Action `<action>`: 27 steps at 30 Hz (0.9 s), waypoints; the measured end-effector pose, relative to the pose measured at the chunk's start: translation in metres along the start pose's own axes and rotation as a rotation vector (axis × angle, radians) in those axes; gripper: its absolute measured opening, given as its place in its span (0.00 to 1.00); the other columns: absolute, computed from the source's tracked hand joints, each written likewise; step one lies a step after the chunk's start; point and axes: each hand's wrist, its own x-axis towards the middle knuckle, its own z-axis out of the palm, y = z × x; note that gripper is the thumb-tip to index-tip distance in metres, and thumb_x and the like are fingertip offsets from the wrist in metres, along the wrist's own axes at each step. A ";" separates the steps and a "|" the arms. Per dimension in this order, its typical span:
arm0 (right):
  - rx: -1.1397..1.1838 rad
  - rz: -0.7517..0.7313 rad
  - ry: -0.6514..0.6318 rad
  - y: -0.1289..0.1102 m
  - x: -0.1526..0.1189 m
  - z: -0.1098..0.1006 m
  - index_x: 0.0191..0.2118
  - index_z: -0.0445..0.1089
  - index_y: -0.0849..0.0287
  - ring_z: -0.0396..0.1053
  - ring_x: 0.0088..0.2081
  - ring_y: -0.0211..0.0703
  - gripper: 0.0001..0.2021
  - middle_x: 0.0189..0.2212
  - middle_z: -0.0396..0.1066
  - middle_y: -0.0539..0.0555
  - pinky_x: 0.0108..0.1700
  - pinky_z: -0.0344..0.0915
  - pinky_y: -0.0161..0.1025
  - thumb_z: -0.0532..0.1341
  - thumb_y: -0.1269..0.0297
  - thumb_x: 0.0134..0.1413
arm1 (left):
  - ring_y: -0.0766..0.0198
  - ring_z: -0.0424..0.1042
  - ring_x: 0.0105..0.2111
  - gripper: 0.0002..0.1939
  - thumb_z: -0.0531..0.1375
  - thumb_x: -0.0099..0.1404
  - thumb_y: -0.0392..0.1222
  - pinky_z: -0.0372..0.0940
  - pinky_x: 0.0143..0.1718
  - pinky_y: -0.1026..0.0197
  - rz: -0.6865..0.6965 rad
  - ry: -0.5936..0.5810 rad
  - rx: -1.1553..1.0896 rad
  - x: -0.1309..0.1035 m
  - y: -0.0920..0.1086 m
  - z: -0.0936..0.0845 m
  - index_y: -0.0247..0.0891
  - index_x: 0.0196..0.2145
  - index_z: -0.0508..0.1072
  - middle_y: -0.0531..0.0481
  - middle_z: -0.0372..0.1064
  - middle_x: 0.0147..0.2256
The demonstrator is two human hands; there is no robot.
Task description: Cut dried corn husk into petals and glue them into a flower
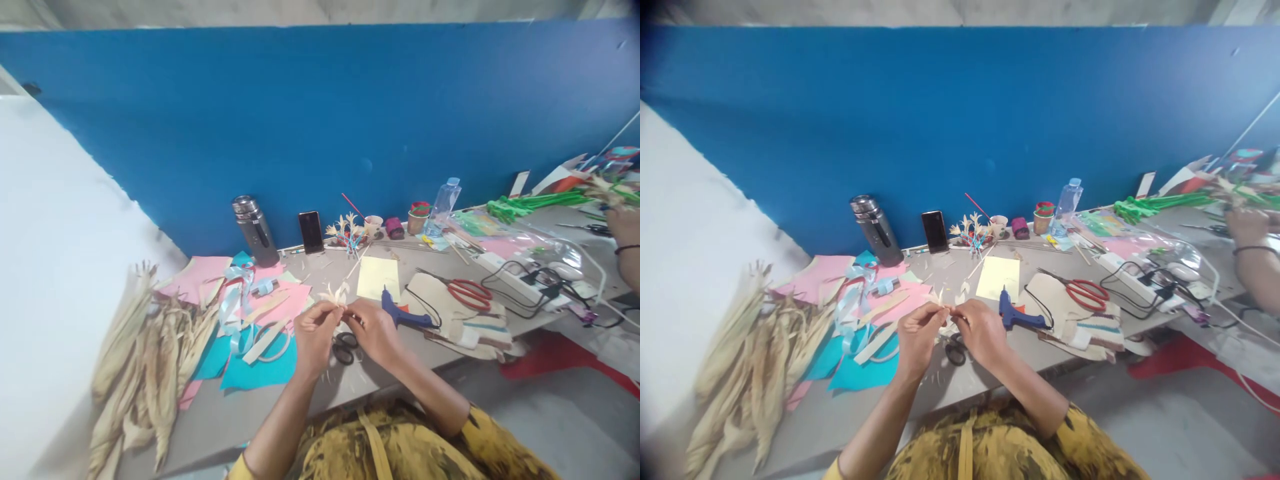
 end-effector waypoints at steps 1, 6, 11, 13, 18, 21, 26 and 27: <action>-0.019 -0.016 -0.013 -0.002 -0.001 0.001 0.36 0.75 0.57 0.71 0.38 0.45 0.07 0.33 0.74 0.54 0.38 0.60 0.36 0.59 0.72 0.61 | 0.63 0.70 0.27 0.06 0.67 0.54 0.42 0.65 0.32 0.63 0.014 0.018 0.004 -0.001 0.000 -0.002 0.37 0.24 0.79 0.50 0.75 0.25; 0.022 -0.012 -0.056 -0.011 -0.013 0.006 0.35 0.75 0.56 0.72 0.36 0.44 0.05 0.33 0.76 0.53 0.39 0.61 0.36 0.62 0.72 0.59 | 0.63 0.70 0.29 0.08 0.68 0.54 0.43 0.65 0.33 0.63 0.074 0.116 0.046 -0.009 -0.002 -0.015 0.36 0.23 0.78 0.51 0.74 0.25; 0.141 0.033 -0.022 -0.016 -0.024 0.004 0.34 0.76 0.55 0.72 0.34 0.41 0.06 0.31 0.76 0.51 0.37 0.60 0.33 0.62 0.71 0.58 | 0.64 0.71 0.27 0.07 0.67 0.55 0.44 0.67 0.34 0.63 -0.017 0.034 0.046 -0.017 -0.006 -0.016 0.37 0.28 0.81 0.49 0.77 0.29; 0.124 0.050 -0.002 -0.017 -0.025 0.002 0.32 0.75 0.56 0.71 0.32 0.41 0.07 0.29 0.76 0.51 0.35 0.59 0.33 0.61 0.71 0.58 | 0.63 0.73 0.29 0.08 0.67 0.54 0.43 0.68 0.36 0.62 -0.077 -0.014 0.024 -0.020 -0.009 -0.012 0.37 0.30 0.82 0.48 0.78 0.30; 0.071 0.151 -0.030 -0.016 -0.018 -0.003 0.32 0.77 0.56 0.71 0.31 0.41 0.06 0.30 0.78 0.51 0.33 0.58 0.34 0.61 0.70 0.56 | 0.62 0.74 0.31 0.09 0.70 0.50 0.42 0.68 0.37 0.61 -0.186 -0.023 -0.045 -0.014 -0.010 -0.004 0.35 0.29 0.81 0.47 0.78 0.29; 0.161 0.194 -0.051 -0.009 -0.012 -0.007 0.35 0.78 0.56 0.72 0.32 0.42 0.07 0.32 0.79 0.51 0.34 0.60 0.34 0.62 0.67 0.55 | 0.63 0.73 0.29 0.13 0.72 0.47 0.45 0.68 0.37 0.60 -0.248 0.005 -0.156 0.004 -0.008 -0.008 0.34 0.29 0.80 0.49 0.76 0.27; 0.321 0.259 0.015 0.012 -0.005 -0.015 0.32 0.76 0.60 0.68 0.28 0.40 0.09 0.26 0.75 0.51 0.30 0.60 0.34 0.60 0.62 0.54 | 0.65 0.73 0.25 0.20 0.74 0.40 0.47 0.68 0.34 0.59 -0.275 0.043 -0.246 0.040 -0.005 -0.023 0.33 0.29 0.79 0.50 0.74 0.25; 0.348 0.267 0.015 0.014 -0.004 -0.016 0.31 0.76 0.61 0.67 0.27 0.40 0.10 0.25 0.74 0.51 0.29 0.59 0.34 0.60 0.62 0.54 | 0.65 0.73 0.25 0.20 0.75 0.40 0.46 0.68 0.34 0.60 -0.278 0.043 -0.255 0.045 -0.006 -0.024 0.33 0.29 0.78 0.50 0.74 0.25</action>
